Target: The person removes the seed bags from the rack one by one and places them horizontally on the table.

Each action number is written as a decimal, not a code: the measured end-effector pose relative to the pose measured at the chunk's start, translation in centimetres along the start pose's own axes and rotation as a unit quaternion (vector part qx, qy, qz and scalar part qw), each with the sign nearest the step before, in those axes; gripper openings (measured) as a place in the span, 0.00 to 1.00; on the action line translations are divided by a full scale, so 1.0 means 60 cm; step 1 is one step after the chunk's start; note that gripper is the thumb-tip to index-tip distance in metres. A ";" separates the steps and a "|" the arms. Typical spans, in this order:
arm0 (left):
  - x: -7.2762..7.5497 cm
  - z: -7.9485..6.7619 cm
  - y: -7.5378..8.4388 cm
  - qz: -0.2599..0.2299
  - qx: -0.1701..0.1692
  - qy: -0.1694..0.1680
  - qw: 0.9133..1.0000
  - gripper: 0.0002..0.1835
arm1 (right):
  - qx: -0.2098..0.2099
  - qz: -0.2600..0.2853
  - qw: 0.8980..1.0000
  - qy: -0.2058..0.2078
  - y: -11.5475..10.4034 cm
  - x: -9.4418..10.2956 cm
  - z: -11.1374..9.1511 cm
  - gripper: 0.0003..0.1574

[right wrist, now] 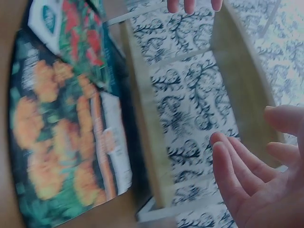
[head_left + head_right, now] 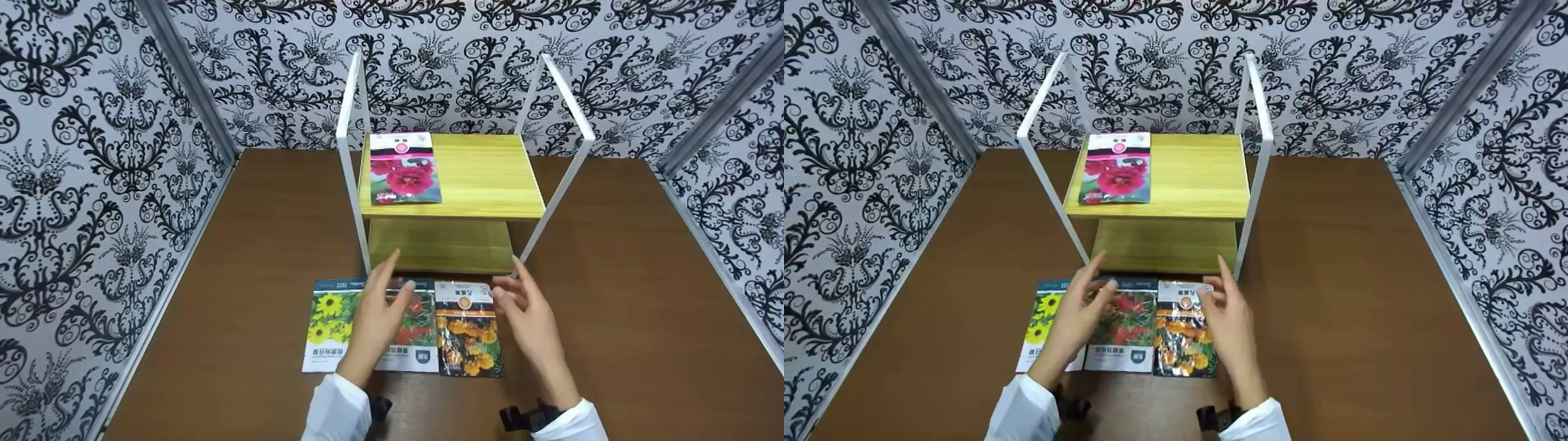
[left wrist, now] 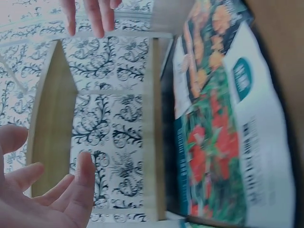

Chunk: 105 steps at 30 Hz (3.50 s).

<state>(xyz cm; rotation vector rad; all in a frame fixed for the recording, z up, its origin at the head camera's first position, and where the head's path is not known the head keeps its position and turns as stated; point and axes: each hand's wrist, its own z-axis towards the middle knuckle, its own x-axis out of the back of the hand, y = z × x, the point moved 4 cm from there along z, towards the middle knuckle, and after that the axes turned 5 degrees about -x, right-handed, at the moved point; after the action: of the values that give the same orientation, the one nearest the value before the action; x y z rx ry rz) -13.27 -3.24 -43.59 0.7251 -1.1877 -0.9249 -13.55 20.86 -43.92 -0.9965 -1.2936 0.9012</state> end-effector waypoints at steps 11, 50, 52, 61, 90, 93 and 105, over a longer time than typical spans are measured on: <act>0.030 0.033 0.021 -0.023 -0.020 0.027 0.999 0.37 | 0.053 0.001 0.998 -0.029 -0.115 -0.019 -0.001 0.38; 0.070 0.090 0.064 -0.183 0.065 -0.044 0.980 0.42 | 0.021 0.080 0.989 -0.126 -0.127 -0.077 0.119 0.37; 0.072 0.092 0.065 -0.186 0.077 -0.048 0.978 0.42 | 0.013 0.090 0.987 -0.134 -0.129 -0.082 0.126 0.37; 0.064 0.119 0.032 -0.233 0.088 -0.050 0.967 0.46 | -0.004 0.109 0.980 -0.169 -0.145 -0.114 0.147 0.40; 0.076 0.125 0.054 -0.271 0.101 -0.045 0.956 0.41 | 0.001 0.105 0.983 -0.153 -0.194 -0.153 0.125 0.45; 0.081 0.118 0.069 -0.265 0.102 -0.050 0.958 0.40 | 0.005 0.108 0.983 -0.149 -0.191 -0.149 0.123 0.44; 0.091 0.104 0.081 -0.217 0.089 -0.032 0.972 0.36 | 0.035 0.095 0.989 -0.112 -0.150 -0.147 0.129 0.41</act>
<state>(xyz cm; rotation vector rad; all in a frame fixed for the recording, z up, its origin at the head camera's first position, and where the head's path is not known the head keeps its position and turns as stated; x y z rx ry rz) -17.71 -5.85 -35.49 1.1368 -1.2005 -1.2185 -22.12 10.21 -38.27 -0.9962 -1.3580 1.2251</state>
